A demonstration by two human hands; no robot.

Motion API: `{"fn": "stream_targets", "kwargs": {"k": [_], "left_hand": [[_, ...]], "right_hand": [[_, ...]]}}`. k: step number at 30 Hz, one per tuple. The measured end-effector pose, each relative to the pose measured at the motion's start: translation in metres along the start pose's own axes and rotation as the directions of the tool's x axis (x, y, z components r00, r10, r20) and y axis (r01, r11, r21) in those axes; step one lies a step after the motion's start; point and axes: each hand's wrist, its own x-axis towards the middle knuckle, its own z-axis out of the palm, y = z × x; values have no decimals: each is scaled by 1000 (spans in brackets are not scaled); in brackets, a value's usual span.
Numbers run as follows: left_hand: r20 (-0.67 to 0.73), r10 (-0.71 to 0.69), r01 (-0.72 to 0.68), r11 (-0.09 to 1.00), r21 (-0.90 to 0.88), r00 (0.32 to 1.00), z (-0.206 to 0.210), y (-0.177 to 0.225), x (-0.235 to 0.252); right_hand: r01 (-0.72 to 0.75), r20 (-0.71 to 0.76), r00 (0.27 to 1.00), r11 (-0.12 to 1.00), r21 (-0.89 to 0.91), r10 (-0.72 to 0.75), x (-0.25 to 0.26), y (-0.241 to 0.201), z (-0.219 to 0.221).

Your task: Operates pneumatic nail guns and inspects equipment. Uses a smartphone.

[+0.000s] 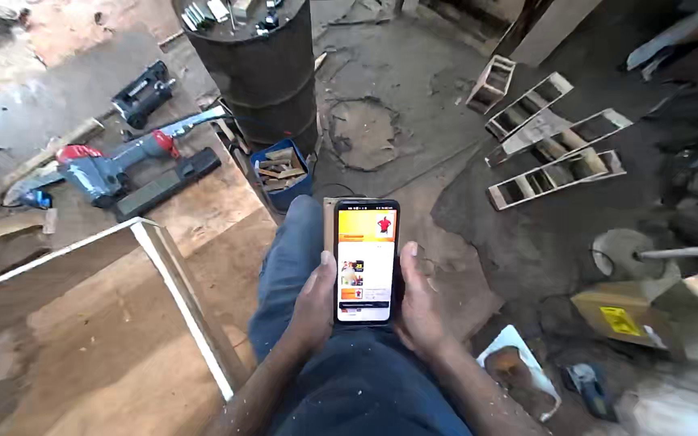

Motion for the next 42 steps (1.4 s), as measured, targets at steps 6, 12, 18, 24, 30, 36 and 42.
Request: {"fn": "stream_targets", "kwargs": {"k": [6,12,18,24,30,36,42], "left_hand": [[36,101,-101,995,-10,994,-30,-2,-19],[74,109,-105,992,-65,991,-45,-18,-19],[115,2,5,998,-68,993,-52,-61,-1],[156,-67,76,996,-51,985,-57,-93,18],[190,-108,115,993,-25,976,-62,-99,23],[217,-87,89,996,3,972,-61,-100,28],[180,-103,108,994,-16,978,-65,-102,28]], "right_hand": [[111,21,994,983,-147,-109,-9,10,26],[167,-39,983,957,-239,-181,-16,24,37],[58,-191,976,971,-233,-104,-20,44,22],[9,-252,966,983,-184,-56,-12,70,0],[-37,-284,959,992,-123,0,-7,85,-10],[0,-281,959,996,-85,-24,-1,86,-15],[-36,-288,958,995,-97,7,4,88,-13]]}}
